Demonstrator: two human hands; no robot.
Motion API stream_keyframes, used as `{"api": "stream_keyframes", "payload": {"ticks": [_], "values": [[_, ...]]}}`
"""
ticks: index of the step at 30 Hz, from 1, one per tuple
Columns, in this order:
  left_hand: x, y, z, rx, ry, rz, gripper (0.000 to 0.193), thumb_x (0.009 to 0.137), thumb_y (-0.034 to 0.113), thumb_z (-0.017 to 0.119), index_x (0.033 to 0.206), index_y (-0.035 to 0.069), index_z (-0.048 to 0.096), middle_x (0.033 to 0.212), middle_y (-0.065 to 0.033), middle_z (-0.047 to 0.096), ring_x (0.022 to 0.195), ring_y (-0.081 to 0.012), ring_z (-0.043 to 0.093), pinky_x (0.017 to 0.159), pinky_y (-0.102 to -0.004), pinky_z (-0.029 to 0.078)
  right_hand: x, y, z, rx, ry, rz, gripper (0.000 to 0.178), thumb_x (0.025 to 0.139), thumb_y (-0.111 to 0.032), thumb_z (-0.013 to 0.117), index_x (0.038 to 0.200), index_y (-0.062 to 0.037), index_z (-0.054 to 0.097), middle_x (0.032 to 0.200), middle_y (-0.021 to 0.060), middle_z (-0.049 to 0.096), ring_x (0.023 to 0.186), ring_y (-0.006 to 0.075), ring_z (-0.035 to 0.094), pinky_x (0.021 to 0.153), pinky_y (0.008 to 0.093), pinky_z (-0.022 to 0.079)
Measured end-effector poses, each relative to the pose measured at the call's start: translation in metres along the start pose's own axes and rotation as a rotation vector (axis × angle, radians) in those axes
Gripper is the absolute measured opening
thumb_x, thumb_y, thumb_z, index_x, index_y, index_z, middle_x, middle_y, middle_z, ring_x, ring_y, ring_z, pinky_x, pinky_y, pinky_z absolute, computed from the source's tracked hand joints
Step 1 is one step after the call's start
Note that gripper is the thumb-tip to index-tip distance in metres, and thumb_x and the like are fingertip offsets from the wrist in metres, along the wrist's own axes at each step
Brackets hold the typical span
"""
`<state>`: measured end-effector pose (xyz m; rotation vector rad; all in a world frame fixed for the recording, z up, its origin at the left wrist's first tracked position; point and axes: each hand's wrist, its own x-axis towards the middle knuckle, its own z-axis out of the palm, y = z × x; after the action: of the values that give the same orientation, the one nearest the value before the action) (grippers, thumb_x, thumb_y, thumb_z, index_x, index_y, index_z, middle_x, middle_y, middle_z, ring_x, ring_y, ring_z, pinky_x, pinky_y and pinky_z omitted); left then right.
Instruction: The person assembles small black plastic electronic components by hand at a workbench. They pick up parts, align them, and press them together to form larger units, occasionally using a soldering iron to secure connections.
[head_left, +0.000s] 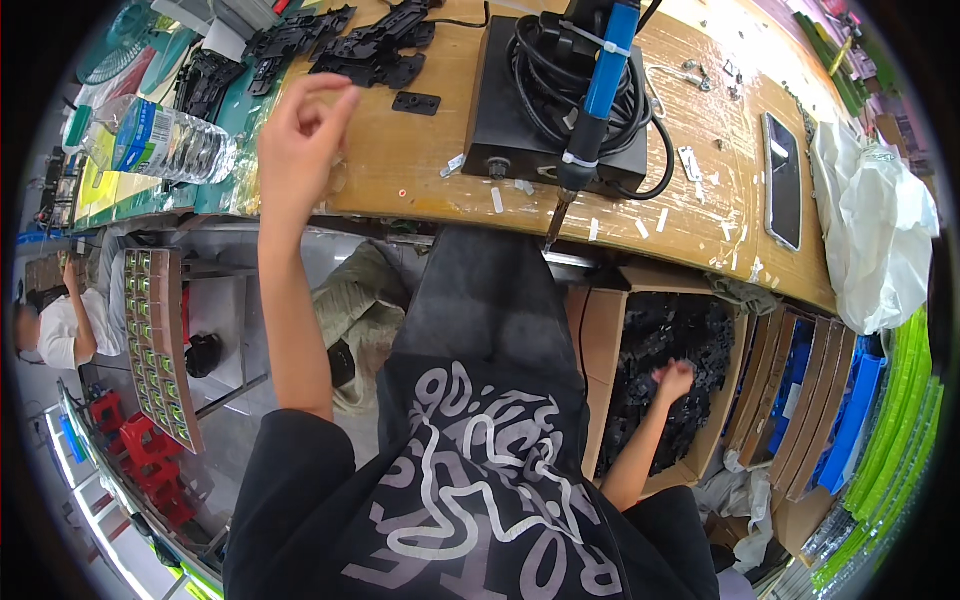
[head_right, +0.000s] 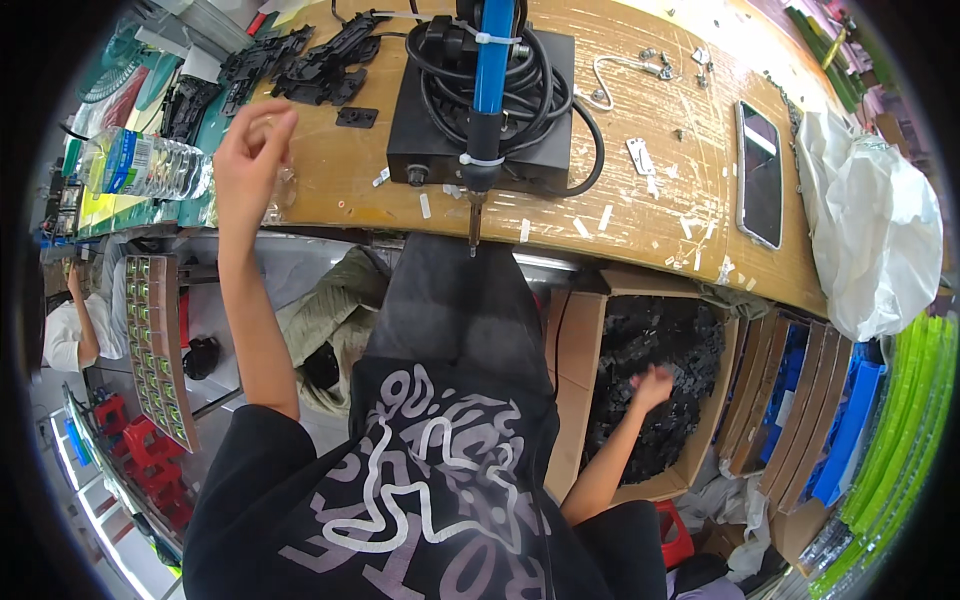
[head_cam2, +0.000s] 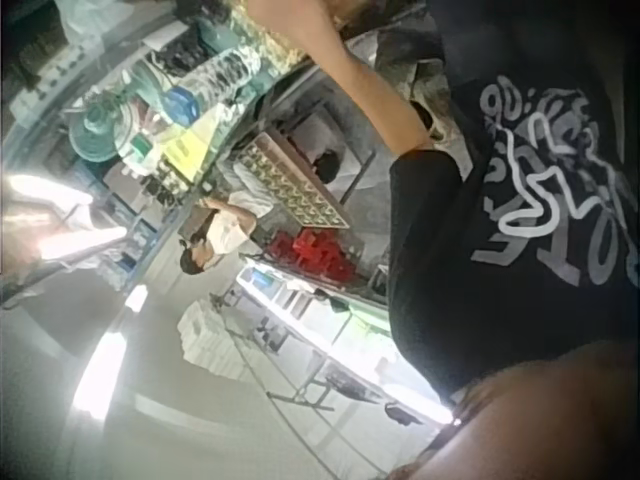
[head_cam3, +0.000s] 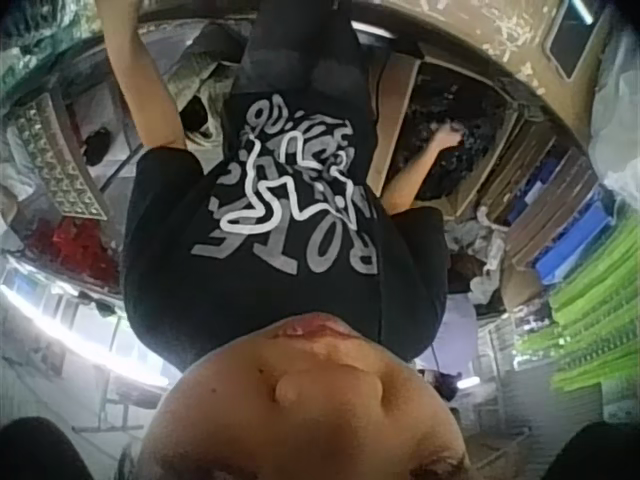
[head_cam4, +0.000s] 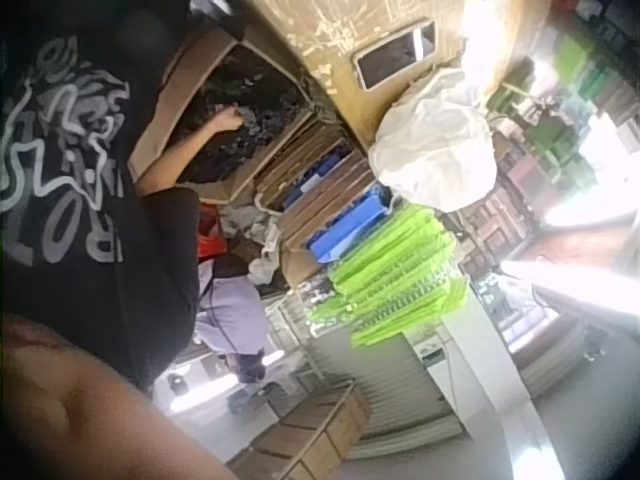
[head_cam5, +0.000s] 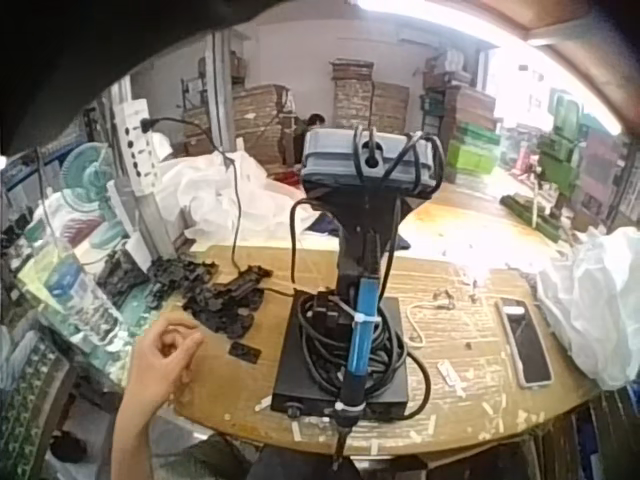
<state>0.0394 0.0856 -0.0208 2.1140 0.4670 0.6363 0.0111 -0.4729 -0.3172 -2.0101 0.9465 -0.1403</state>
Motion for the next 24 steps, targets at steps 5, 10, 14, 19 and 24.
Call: {"api": "stream_keyframes", "payload": {"ticks": [5, 10, 14, 19, 24], "values": [[0.038, -0.021, 0.011, 0.5, 0.177, 0.382, 0.026, 0.073, 0.017, 0.062, 0.097, 0.012, 0.056, 0.077, -0.0006, 0.051, 0.067, -0.0157, 0.05, 0.06, -0.0275, 0.04, -0.007, 0.075, -0.048, -0.223, 0.095, 0.369, 0.015, 0.076, -0.008, 0.058, 0.078, 0.0026, 0.049, 0.055, 0.0137, 0.055, 0.04, 0.02, 0.054, 0.032, 0.034, 0.047], [0.051, -0.025, 0.014, 0.702, 0.184, 0.525, 0.023, 0.069, 0.018, 0.064, 0.091, 0.014, 0.06, 0.084, -0.004, 0.051, 0.079, -0.0208, 0.051, 0.067, -0.0302, 0.042, 0.024, 0.076, -0.066, 0.138, 0.116, 0.33, 0.016, 0.077, -0.013, 0.06, 0.081, 0.0002, 0.051, 0.058, 0.012, 0.057, 0.042, 0.0191, 0.055, 0.034, 0.0333, 0.049], [0.053, -0.017, 0.013, 0.552, 0.319, 0.534, 0.017, 0.07, 0.017, 0.064, 0.086, 0.009, 0.061, 0.083, -0.0051, 0.053, 0.078, -0.0188, 0.051, 0.066, -0.0279, 0.042, 0.018, -0.076, -0.062, 0.365, 0.034, -0.182, 0.02, 0.078, -0.018, 0.059, 0.088, -0.0016, 0.053, 0.063, 0.0105, 0.058, 0.043, 0.0146, 0.054, 0.035, 0.0259, 0.046], [0.034, -0.001, -0.004, -0.099, 0.476, 0.271, 0.023, 0.078, 0.011, 0.059, 0.095, -0.004, 0.055, 0.099, -0.0075, 0.055, 0.084, -0.0142, 0.053, 0.076, -0.0242, 0.04, -0.038, -0.286, -0.057, 0.396, 0.033, -0.72, 0.018, 0.082, -0.011, 0.055, 0.095, 0.0015, 0.053, 0.074, 0.01, 0.058, 0.056, 0.0111, 0.054, 0.048, 0.0209, 0.044], [-0.011, 0.012, -0.043, -0.784, 0.318, 0.133, 0.029, 0.085, 0.018, 0.043, 0.104, -0.004, 0.042, 0.1, -0.0191, 0.053, 0.085, -0.022, 0.055, 0.082, -0.0343, 0.043, -0.003, -0.395, -0.008, 0.198, -0.124, -1.04, 0.024, 0.081, -0.016, 0.054, 0.099, 0.0008, 0.055, 0.085, 0.0096, 0.06, 0.066, 0.0126, 0.055, 0.056, 0.0232, 0.044]]}}
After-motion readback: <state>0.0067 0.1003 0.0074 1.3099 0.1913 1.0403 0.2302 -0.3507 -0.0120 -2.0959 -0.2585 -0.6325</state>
